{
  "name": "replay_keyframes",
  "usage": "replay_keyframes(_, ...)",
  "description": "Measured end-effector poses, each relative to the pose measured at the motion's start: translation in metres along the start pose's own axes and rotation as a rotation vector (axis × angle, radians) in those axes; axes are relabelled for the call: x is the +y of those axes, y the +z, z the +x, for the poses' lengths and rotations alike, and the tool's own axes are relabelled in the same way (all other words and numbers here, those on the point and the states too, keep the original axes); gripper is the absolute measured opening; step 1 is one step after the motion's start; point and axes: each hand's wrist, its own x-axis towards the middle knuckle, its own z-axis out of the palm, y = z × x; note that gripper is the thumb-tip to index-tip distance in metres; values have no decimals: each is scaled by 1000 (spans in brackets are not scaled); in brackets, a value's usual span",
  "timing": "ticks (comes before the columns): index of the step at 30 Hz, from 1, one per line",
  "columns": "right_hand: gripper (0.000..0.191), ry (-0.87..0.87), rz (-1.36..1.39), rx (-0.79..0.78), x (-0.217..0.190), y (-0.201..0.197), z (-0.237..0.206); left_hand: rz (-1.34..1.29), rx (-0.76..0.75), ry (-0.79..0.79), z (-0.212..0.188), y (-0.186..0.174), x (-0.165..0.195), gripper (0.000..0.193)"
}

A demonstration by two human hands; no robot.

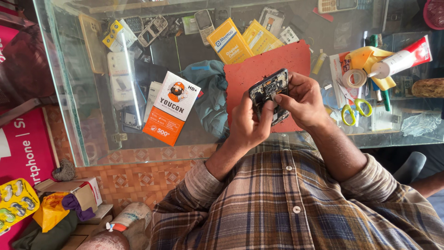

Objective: The person repairs a smartphone at a glass counter, working on the opened device resting on a red mat. They use scissors to cut a small piece, press and reposition internal components, lift the phone to view it, and use a screwdriver on the board while handling the back cover and small parts.

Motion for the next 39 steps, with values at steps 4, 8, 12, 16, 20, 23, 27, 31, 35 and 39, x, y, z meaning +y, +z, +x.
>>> replay_keyframes(4, 25, 11, -20, 12, 5, 0, -1, -35, 27, -4, -1, 3, -5, 24)
replay_keyframes(8, 25, 19, -51, 42, 8, 0, 1, 34, 52, -19, -2, 4, -8, 22)
replay_keyframes(12, 23, 13, -62, 51, 6, 1, -1, 79, 61, -46, -1, 5, -8, 22)
replay_keyframes(16, 22, 16, -91, 55, 6, 2, -2, 26, 47, 24, 0, 4, -7, 21)
replay_keyframes(20, 16, -26, -24, -1, 7, 1, -4, -17, 60, 29, 1, 4, -7, 23)
replay_keyframes(23, 14, -12, -46, 13, 9, 0, -4, -6, 79, 17, 0, 4, -10, 23)
replay_keyframes(27, 13, -11, -50, 27, 11, 2, -5, 3, 101, -5, -2, 5, -15, 22)
replay_keyframes(31, 14, -29, -35, 27, 12, 2, -8, -11, 115, -14, -4, 7, -18, 21)
replay_keyframes(35, 13, -29, -68, -23, 13, -4, -5, -18, 136, -16, -4, 9, -18, 20)
replay_keyframes(39, 13, -52, -33, -39, 21, -10, -2, 20, 144, 13, -2, 7, -18, 21)
